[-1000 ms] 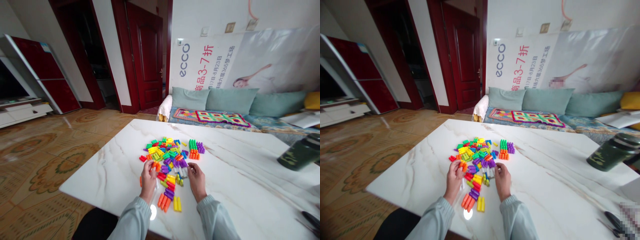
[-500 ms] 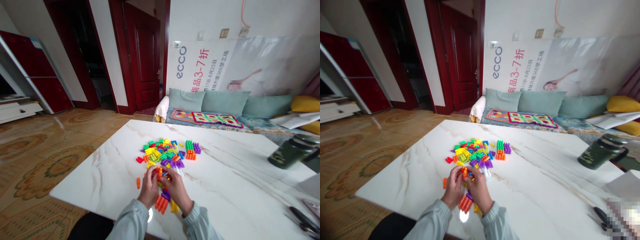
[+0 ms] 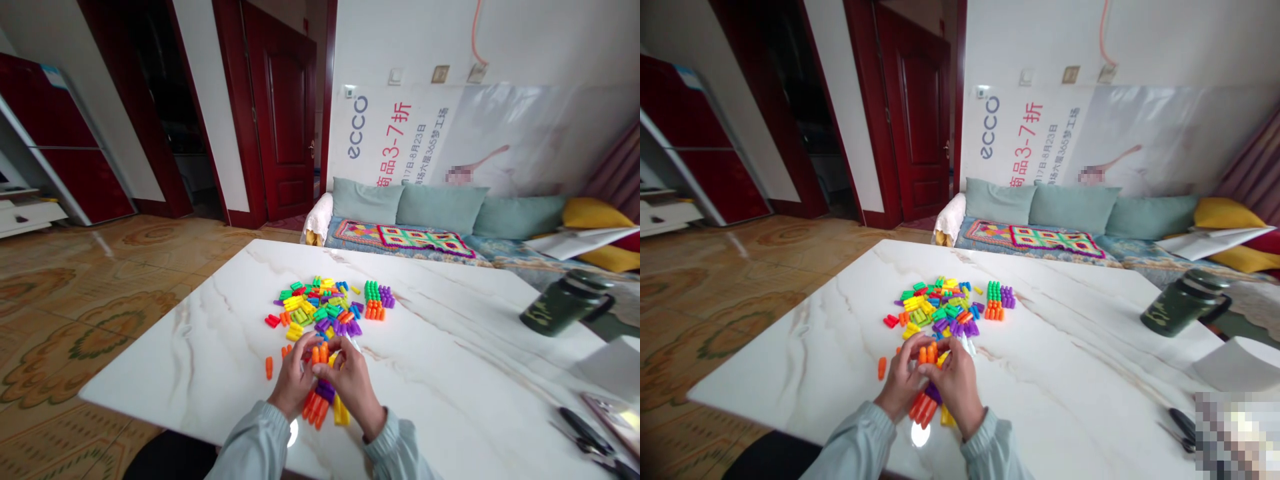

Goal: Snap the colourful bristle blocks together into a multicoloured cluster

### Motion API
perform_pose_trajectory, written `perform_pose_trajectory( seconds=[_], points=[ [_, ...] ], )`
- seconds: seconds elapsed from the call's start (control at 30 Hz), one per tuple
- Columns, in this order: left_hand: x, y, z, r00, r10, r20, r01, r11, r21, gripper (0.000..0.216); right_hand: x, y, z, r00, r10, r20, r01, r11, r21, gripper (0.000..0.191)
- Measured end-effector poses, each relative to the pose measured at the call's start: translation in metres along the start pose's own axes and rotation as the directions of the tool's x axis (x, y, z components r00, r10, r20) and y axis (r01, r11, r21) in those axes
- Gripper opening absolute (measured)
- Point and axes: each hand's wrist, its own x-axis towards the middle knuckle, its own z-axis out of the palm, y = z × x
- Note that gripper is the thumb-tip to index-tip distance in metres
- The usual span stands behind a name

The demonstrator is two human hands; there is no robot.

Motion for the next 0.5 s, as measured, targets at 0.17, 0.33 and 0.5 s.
perform_pose_trajectory(
  seconds=[0.17, 0.33, 0.5],
  points=[
    [0.002, 0.003, 0.001, 1.000, -0.004, 0.002, 0.004, 0.998, 0.059, 0.046, 0.001, -0.003, -0.004, 1.000, 0.021, 0.006, -0.021, 0.991, 0.130, 0.035],
    [0.004, 0.005, 0.002, 0.999, 0.004, -0.051, 0.001, 0.994, 0.111, 0.045, 0.026, 0.022, -0.034, 0.990, 0.035, -0.140, -0.017, 0.992, 0.127, 0.045],
    [0.007, 0.005, 0.002, 0.999, 0.045, -0.011, -0.042, 0.984, 0.175, 0.041, 0.063, 0.074, -0.075, 0.915, 0.050, -0.399, -0.140, 0.970, -0.199, 0.044]
  ],
)
